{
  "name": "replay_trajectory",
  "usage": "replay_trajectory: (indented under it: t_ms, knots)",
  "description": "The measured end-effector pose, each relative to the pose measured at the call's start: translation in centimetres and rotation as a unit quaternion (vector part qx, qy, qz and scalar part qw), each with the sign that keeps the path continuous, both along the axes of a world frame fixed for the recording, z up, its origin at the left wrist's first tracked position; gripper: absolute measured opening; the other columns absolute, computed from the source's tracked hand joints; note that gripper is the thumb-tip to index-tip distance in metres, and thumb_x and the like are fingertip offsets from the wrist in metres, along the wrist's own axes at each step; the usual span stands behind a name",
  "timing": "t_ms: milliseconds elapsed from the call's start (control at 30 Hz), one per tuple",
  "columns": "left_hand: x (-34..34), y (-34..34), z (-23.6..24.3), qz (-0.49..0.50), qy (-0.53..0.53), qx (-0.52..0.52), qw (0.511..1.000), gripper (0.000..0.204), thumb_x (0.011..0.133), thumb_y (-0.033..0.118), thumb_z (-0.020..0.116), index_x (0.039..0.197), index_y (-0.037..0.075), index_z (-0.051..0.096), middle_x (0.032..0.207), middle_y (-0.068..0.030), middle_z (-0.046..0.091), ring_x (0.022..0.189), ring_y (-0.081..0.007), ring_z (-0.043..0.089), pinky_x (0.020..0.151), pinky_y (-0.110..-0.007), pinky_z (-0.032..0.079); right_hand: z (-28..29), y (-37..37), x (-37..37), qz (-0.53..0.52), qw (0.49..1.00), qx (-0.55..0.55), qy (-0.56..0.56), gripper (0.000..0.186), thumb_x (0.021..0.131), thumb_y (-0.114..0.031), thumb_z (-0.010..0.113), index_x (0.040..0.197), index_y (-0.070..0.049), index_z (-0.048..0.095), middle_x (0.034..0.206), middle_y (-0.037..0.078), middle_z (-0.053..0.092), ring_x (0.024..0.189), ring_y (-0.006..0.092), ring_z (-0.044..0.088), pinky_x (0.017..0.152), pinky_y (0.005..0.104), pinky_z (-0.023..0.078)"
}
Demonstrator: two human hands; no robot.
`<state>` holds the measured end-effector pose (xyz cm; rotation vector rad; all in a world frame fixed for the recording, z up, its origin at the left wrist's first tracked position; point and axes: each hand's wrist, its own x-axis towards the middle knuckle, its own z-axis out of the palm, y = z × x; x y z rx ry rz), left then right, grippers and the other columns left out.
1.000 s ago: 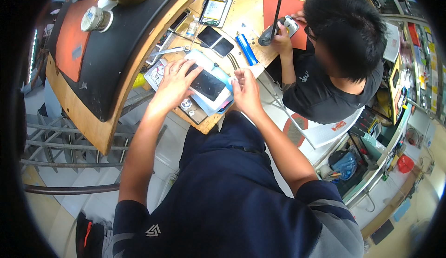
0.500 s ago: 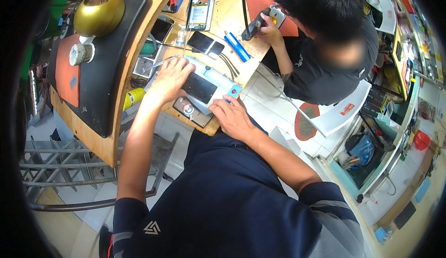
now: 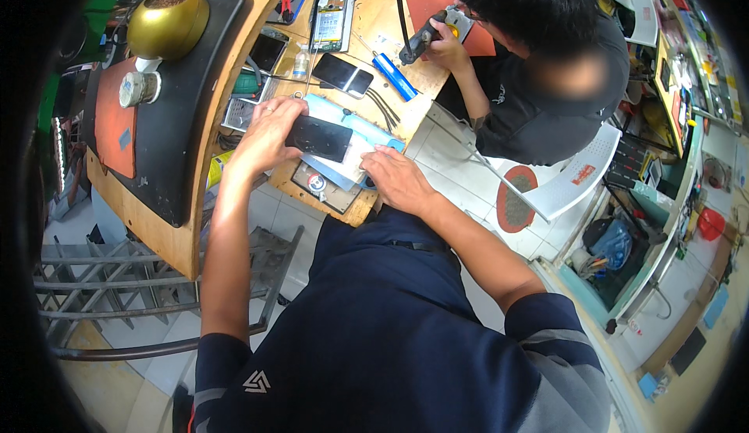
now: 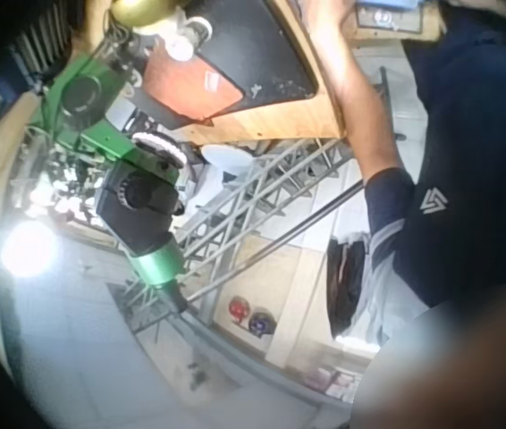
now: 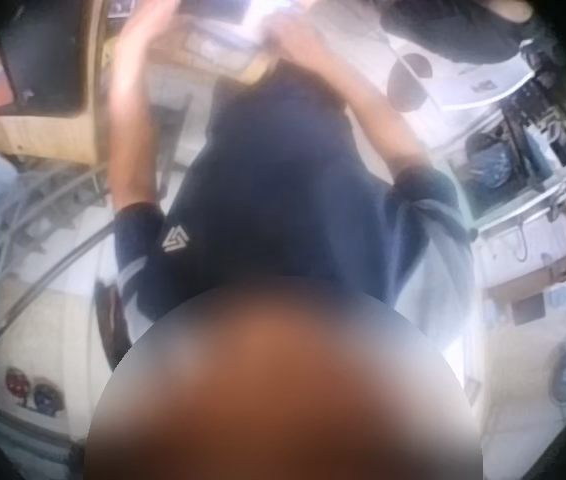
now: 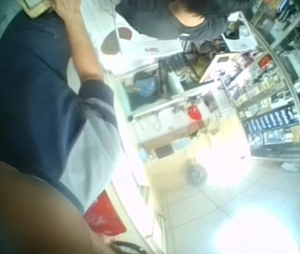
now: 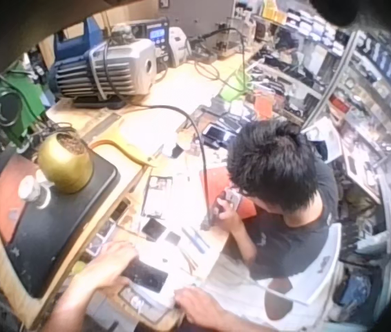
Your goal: The person uses a blue handheld tool to scrape adhesive residue from a rectangular screen held in a light-blue frame. They repeatedly scrape the surface, lift the screen to inspect it, and continue removing residue until the screen appears mostly clear.
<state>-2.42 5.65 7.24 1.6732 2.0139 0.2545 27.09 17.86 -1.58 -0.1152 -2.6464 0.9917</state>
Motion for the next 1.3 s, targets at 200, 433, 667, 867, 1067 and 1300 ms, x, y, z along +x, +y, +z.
replay_trajectory:
  t_ms: [200,433,667,867,1067,1300]
  knots:
    - [2.4,-0.7,-0.4,-0.034,0.022,0.019,0.999,0.080,0.059,0.007,0.094,0.130,0.014,0.057,0.153,-0.0104,0.050,0.147,-0.0365,0.041,0.121,-0.053,0.031,1.2,0.5,-1.0,-0.173,0.971,-0.160,0.035,0.033,0.085,0.000,0.077,0.114,-0.005,0.062,0.110,0.013,0.070,0.103,0.0345,0.066,0.093,0.0430,0.049]
    - [3.9,0.0,-2.1,-0.030,0.048,0.046,0.997,0.089,0.058,0.011,0.096,0.138,0.017,0.057,0.155,-0.0114,0.047,0.148,-0.0379,0.040,0.123,-0.054,0.029,1.0,0.2,-2.1,-0.086,0.996,-0.020,0.017,0.027,0.082,-0.001,0.077,0.105,-0.007,0.066,0.097,0.008,0.066,0.093,0.0286,0.062,0.084,0.0403,0.046]
    - [6.0,-6.6,-2.1,0.258,0.012,0.101,0.961,0.037,0.086,0.007,0.079,0.122,0.005,0.066,0.117,-0.0144,0.066,0.116,-0.0325,0.064,0.101,-0.045,0.048,0.1,-1.0,-10.1,-0.036,0.997,-0.038,0.057,0.021,0.081,0.003,0.071,0.098,-0.006,0.063,0.090,0.011,0.063,0.090,0.0325,0.060,0.079,0.0435,0.049]
    - [13.3,-6.5,-9.4,0.655,-0.218,0.160,0.705,0.028,0.101,0.009,0.069,0.126,0.001,0.059,0.106,-0.0081,0.067,0.087,-0.0159,0.066,0.081,-0.032,0.058,3.5,-1.0,-9.3,0.042,0.996,-0.045,0.064,0.022,0.080,0.004,0.075,0.100,-0.002,0.068,0.087,0.012,0.065,0.085,0.0324,0.065,0.076,0.0428,0.053]
    - [13.4,-5.8,-10.1,0.643,-0.494,0.194,0.552,0.027,0.108,0.021,0.066,0.124,0.002,0.059,0.095,-0.0036,0.067,0.082,-0.0098,0.064,0.074,-0.026,0.056,0.5,-1.9,-11.4,0.020,0.999,-0.040,0.002,0.021,0.079,0.003,0.075,0.097,-0.003,0.067,0.083,0.011,0.064,0.086,0.0317,0.065,0.078,0.0417,0.053]
    - [12.0,-5.6,-9.7,0.645,-0.510,0.206,0.530,0.018,0.110,0.016,0.059,0.115,-0.001,0.063,0.094,-0.0024,0.067,0.082,-0.0094,0.064,0.075,-0.025,0.056,2.1,-2.5,-10.7,0.005,0.993,-0.056,0.103,0.023,0.077,0.007,0.077,0.095,-0.003,0.068,0.090,0.013,0.069,0.083,0.0356,0.065,0.076,0.0436,0.053]
